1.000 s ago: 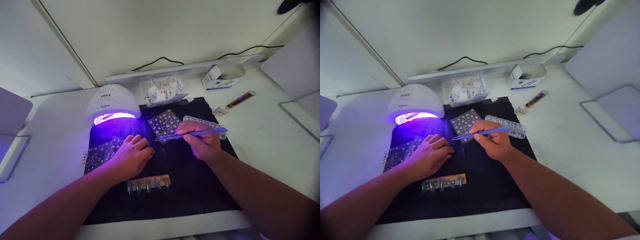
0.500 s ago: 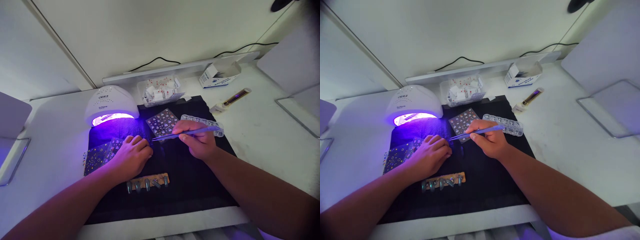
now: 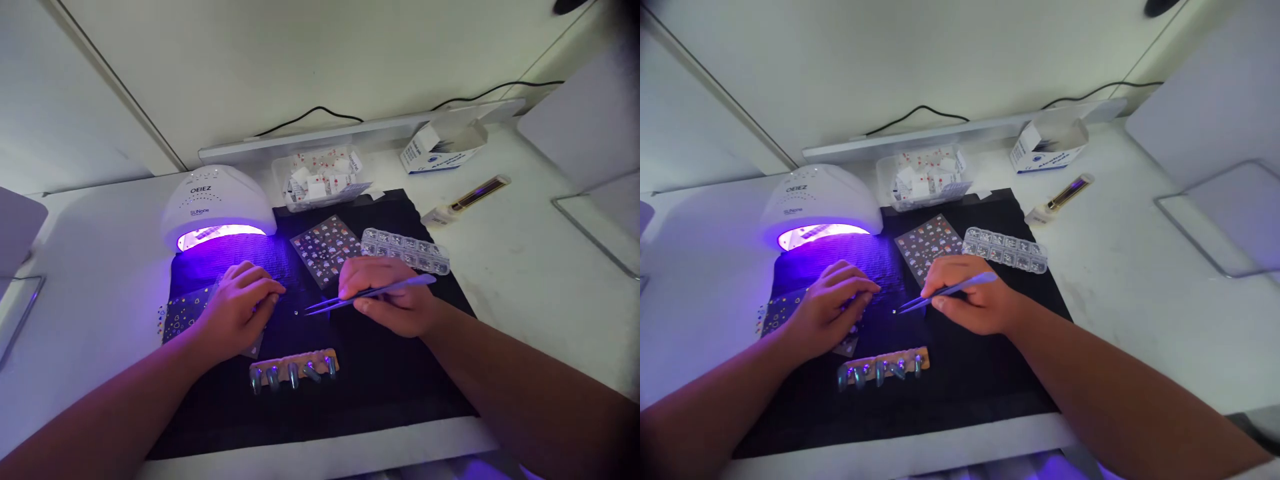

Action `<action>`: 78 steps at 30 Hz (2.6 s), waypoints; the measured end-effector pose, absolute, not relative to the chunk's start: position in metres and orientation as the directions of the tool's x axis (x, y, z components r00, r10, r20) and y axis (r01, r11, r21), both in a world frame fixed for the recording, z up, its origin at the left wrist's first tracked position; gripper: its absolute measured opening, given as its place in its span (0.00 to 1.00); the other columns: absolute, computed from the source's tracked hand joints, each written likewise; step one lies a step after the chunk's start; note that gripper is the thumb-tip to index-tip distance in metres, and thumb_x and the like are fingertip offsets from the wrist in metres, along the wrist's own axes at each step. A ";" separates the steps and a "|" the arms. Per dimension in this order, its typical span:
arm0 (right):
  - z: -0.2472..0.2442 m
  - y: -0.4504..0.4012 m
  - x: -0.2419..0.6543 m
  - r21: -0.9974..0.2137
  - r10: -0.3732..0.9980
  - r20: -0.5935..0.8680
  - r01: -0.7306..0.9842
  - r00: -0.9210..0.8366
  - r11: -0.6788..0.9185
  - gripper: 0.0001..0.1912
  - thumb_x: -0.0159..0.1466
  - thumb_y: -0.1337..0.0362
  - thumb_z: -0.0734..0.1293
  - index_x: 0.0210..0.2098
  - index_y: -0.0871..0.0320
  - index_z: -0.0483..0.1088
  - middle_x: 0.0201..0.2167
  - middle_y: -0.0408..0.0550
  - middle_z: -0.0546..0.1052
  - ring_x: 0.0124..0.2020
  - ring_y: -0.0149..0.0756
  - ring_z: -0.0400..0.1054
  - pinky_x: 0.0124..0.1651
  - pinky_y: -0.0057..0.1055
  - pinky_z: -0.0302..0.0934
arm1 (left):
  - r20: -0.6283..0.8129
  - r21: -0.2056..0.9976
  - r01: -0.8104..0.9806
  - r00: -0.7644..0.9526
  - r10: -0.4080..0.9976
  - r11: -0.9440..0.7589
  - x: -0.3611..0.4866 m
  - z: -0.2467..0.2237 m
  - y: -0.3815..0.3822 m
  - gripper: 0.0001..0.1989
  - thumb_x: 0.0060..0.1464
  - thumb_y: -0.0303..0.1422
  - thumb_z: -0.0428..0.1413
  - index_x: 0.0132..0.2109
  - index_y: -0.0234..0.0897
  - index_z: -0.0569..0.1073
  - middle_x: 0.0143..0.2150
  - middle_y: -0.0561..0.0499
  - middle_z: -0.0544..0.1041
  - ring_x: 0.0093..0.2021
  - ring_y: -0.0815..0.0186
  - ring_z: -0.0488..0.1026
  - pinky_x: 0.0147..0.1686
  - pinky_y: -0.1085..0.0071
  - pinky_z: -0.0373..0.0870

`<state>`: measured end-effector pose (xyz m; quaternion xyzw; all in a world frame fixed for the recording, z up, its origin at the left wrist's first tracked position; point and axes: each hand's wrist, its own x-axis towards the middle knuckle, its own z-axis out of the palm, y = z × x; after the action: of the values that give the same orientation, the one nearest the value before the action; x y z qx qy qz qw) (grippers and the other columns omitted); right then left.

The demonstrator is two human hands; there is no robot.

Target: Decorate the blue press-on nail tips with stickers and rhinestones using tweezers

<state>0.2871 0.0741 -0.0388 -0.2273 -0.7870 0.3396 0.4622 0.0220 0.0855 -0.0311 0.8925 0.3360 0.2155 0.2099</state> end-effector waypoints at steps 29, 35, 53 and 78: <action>-0.036 0.071 0.281 -0.616 0.550 0.476 0.186 -0.686 0.765 0.04 0.63 0.70 0.64 0.36 0.60 0.70 0.30 0.47 0.78 0.33 0.32 0.72 0.42 0.33 0.64 | 0.135 0.440 0.608 0.683 0.718 -0.661 0.017 -0.034 0.092 0.07 0.59 0.28 0.50 0.43 0.35 0.72 0.38 0.48 0.75 0.40 0.60 0.67 0.41 0.59 0.63; -0.036 0.070 0.281 -0.603 0.542 0.469 0.194 -0.697 0.773 0.04 0.63 0.69 0.63 0.37 0.59 0.70 0.31 0.47 0.78 0.33 0.32 0.72 0.42 0.34 0.64 | 0.123 0.439 0.608 0.689 0.714 -0.662 0.017 -0.033 0.090 0.07 0.59 0.29 0.51 0.43 0.36 0.72 0.39 0.48 0.75 0.40 0.59 0.67 0.42 0.58 0.63; -0.036 0.069 0.279 -0.605 0.537 0.495 0.173 -0.683 0.778 0.04 0.62 0.71 0.64 0.36 0.61 0.71 0.30 0.47 0.78 0.32 0.32 0.71 0.39 0.32 0.64 | 0.115 0.444 0.609 0.689 0.716 -0.658 0.018 -0.033 0.092 0.07 0.59 0.30 0.51 0.43 0.35 0.71 0.39 0.48 0.75 0.40 0.59 0.67 0.42 0.59 0.63; -0.035 0.069 0.282 -0.598 0.534 0.503 0.173 -0.680 0.783 0.04 0.62 0.70 0.64 0.36 0.59 0.70 0.30 0.47 0.78 0.32 0.33 0.71 0.39 0.33 0.65 | 0.097 0.433 0.612 0.698 0.709 -0.662 0.016 -0.033 0.091 0.06 0.59 0.30 0.51 0.43 0.36 0.71 0.39 0.48 0.75 0.41 0.59 0.67 0.42 0.58 0.63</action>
<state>0.2817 0.0686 -0.0354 -0.2013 -0.8785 0.2610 0.3459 0.0163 0.0908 -0.0325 0.9022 0.3662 0.1300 0.1873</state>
